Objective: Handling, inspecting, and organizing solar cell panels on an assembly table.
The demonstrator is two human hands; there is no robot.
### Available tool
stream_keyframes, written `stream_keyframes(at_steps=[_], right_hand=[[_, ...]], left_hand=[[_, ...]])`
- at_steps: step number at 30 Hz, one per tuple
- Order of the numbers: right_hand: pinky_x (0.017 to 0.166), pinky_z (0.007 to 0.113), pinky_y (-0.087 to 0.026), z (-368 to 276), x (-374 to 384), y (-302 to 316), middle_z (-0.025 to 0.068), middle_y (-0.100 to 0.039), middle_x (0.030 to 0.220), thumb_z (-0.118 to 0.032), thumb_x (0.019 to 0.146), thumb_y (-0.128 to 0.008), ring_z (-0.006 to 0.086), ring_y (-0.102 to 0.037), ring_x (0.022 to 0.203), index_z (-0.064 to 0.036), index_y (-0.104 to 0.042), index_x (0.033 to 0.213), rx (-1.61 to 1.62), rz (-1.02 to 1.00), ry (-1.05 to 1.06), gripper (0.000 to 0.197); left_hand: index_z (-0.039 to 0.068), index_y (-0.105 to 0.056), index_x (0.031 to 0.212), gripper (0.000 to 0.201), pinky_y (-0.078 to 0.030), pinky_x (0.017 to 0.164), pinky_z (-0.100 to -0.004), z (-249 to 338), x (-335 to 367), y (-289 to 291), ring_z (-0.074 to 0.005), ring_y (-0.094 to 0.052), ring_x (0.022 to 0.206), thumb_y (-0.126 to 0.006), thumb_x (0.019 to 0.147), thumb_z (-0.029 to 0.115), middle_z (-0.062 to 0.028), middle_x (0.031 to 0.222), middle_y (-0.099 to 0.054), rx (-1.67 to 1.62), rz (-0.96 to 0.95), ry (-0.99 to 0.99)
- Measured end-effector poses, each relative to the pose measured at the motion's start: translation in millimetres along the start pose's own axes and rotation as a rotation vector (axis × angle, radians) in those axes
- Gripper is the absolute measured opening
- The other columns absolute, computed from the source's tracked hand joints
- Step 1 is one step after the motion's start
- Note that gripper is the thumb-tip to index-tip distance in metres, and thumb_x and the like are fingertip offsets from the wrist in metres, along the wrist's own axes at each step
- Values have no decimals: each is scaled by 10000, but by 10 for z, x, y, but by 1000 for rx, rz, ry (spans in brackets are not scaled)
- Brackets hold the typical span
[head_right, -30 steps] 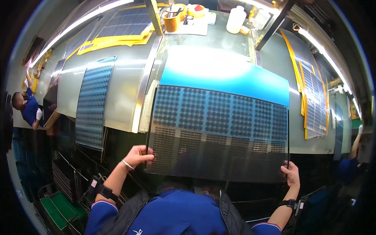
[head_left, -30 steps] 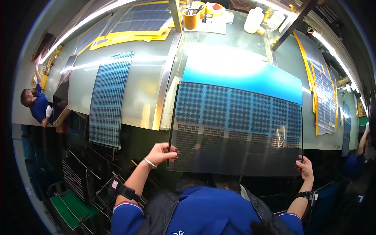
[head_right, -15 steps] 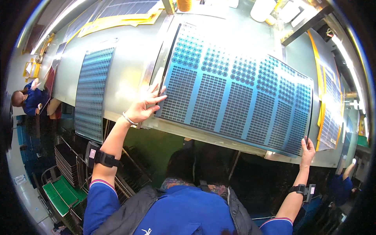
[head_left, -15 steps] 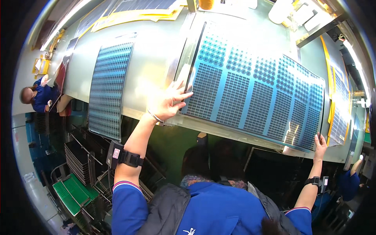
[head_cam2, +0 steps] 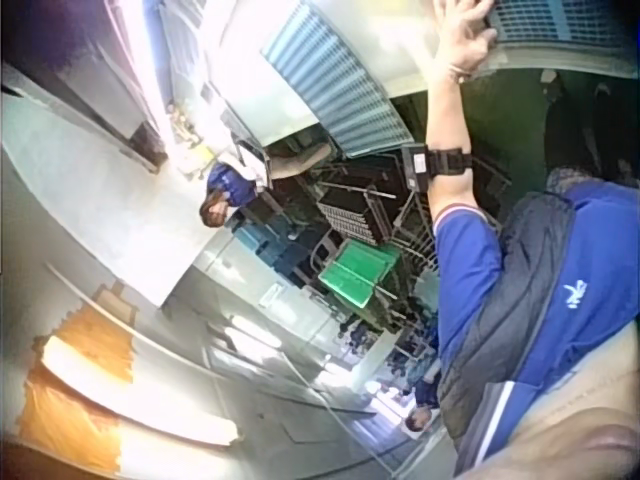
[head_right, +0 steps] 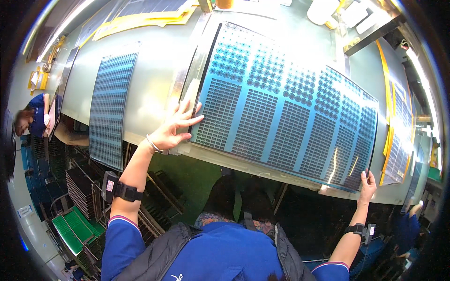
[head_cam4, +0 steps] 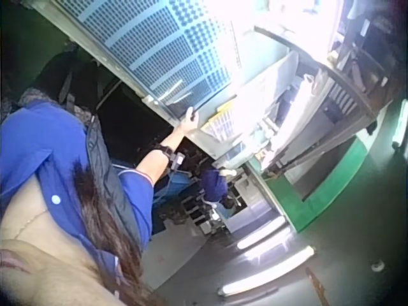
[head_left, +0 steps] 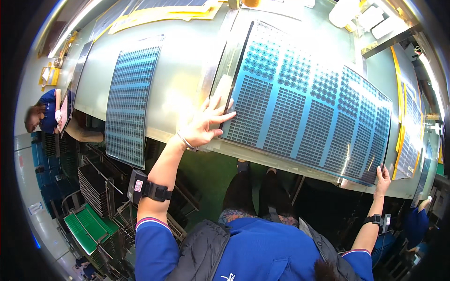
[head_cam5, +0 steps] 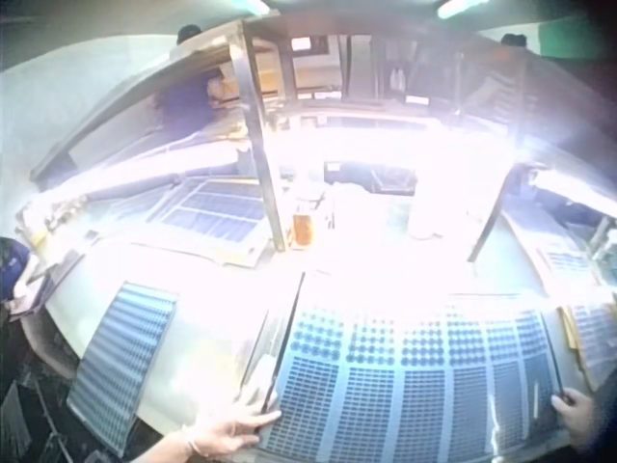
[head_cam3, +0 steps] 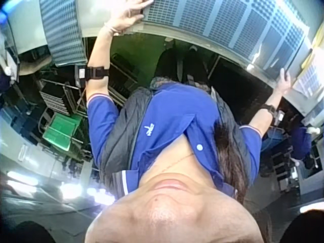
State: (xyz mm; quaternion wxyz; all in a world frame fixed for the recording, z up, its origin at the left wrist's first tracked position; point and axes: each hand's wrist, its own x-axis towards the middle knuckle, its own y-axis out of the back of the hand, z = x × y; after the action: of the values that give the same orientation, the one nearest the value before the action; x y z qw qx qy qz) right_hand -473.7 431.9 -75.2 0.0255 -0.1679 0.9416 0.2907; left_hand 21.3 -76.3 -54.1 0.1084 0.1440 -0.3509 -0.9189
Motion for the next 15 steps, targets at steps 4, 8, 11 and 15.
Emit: stream_keyframes(at_steps=[4,8,11,15], right_hand=[[772,181,-410,15,6,-15,-50,-558,902,-160,842,-690,38,-500,803,-9,-616,1146,19,27,-18,348],[777,184,-412,26,-5,30,-47,-560,907,-155,841,-690,38,-501,807,-10,-613,1153,10,1,-8,352],[799,190,-410,53,7,42,-42,-569,922,-152,841,-691,43,-510,840,-10,-609,1160,0,-19,-25,359],[856,215,-408,67,37,25,-17,-596,980,-126,838,-684,72,-537,911,-12,-602,1166,50,-25,-35,356]], left_hand=[[204,-466,1347,688,87,1122,-460,15,7,-5,-249,-30,1427,-659,720,-4,-34,1503,-254,-15,17,4],[199,-461,1351,708,64,1128,-452,52,17,5,-253,-40,1427,-669,705,-4,-40,1502,-259,36,12,21],[201,-461,1351,716,40,1132,-456,70,21,11,-262,-54,1425,-674,697,2,-41,1502,-260,60,31,-23],[201,-456,1356,726,17,1133,-459,57,7,13,-272,-70,1423,-675,691,9,-44,1504,-254,122,43,-43]])
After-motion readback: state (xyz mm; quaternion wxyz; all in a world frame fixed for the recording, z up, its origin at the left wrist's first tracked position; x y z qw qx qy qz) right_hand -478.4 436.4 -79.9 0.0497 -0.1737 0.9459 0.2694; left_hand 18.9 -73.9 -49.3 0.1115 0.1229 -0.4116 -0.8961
